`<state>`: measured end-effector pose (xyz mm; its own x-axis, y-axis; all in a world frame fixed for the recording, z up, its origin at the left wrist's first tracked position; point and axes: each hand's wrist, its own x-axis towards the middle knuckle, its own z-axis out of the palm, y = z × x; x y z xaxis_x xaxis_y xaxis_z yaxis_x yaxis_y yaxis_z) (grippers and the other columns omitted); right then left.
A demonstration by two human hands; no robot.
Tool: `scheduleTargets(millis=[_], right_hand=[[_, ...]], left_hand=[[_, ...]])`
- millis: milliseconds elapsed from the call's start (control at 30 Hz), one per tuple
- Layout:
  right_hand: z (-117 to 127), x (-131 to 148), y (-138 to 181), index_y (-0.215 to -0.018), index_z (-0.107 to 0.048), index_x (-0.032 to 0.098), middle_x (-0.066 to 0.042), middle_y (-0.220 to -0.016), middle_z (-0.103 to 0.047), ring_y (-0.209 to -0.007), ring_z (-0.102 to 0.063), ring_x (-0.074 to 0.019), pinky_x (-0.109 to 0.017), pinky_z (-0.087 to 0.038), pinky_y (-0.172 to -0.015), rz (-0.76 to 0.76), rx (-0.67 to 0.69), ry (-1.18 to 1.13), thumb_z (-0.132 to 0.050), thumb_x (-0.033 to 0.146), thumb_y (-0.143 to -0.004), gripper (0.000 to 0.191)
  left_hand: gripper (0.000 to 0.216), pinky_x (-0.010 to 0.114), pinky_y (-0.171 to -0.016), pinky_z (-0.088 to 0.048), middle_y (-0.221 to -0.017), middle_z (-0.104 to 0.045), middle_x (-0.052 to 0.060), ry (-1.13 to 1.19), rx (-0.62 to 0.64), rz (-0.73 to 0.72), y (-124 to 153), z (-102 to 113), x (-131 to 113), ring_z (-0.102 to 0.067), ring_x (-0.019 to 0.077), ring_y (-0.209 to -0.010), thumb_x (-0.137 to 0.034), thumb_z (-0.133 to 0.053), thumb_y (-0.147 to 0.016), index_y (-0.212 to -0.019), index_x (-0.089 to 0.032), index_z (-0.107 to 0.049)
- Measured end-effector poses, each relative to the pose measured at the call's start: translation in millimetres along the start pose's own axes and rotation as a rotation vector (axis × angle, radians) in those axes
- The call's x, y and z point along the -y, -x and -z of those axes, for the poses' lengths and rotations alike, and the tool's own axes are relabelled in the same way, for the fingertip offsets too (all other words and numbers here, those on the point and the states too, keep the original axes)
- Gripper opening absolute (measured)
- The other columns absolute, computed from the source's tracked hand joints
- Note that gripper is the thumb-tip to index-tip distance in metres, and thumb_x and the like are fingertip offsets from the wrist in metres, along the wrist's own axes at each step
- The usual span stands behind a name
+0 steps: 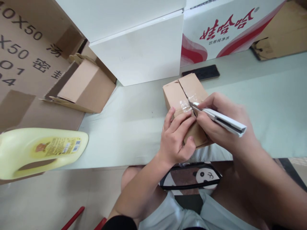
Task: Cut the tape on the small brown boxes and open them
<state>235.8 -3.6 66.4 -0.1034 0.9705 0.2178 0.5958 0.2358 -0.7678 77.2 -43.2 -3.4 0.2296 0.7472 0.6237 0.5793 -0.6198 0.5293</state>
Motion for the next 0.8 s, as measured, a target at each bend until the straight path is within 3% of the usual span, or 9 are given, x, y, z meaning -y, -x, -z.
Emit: scheduleTargets(millis=[367, 800], right_hand=[[2.0, 4.9, 1.0, -0.074, -0.052, 0.025, 0.004, -0.059, -0.060, -0.050, -0.050, -0.0125, -0.027, -0.038, -0.050, -0.029, -0.018, -0.025, -0.056, 0.032, -0.072, 0.008], [-1.6, -3.9, 3.5, -0.073, -0.054, 0.024, 0.006, -0.056, -0.056, -0.047, -0.047, -0.0109, -0.025, -0.036, -0.048, 0.063, -0.097, -0.030, -0.055, 0.032, -0.072, 0.008]], left_hand=[[0.044, 0.052, -0.132, -0.026, -0.135, -0.069, 0.016, 0.001, -0.014, -0.003, -1.5, 0.4, -0.7, -0.065, 0.0247, -0.131, -0.030, -0.045, -0.093, -0.131, -0.015, -0.061], [0.044, 0.051, -0.133, -0.023, -0.134, -0.069, 0.017, 0.010, -0.019, -0.006, -1.1, 0.3, -0.7, -0.065, 0.0253, -0.130, -0.029, -0.045, -0.093, -0.131, -0.013, -0.061]])
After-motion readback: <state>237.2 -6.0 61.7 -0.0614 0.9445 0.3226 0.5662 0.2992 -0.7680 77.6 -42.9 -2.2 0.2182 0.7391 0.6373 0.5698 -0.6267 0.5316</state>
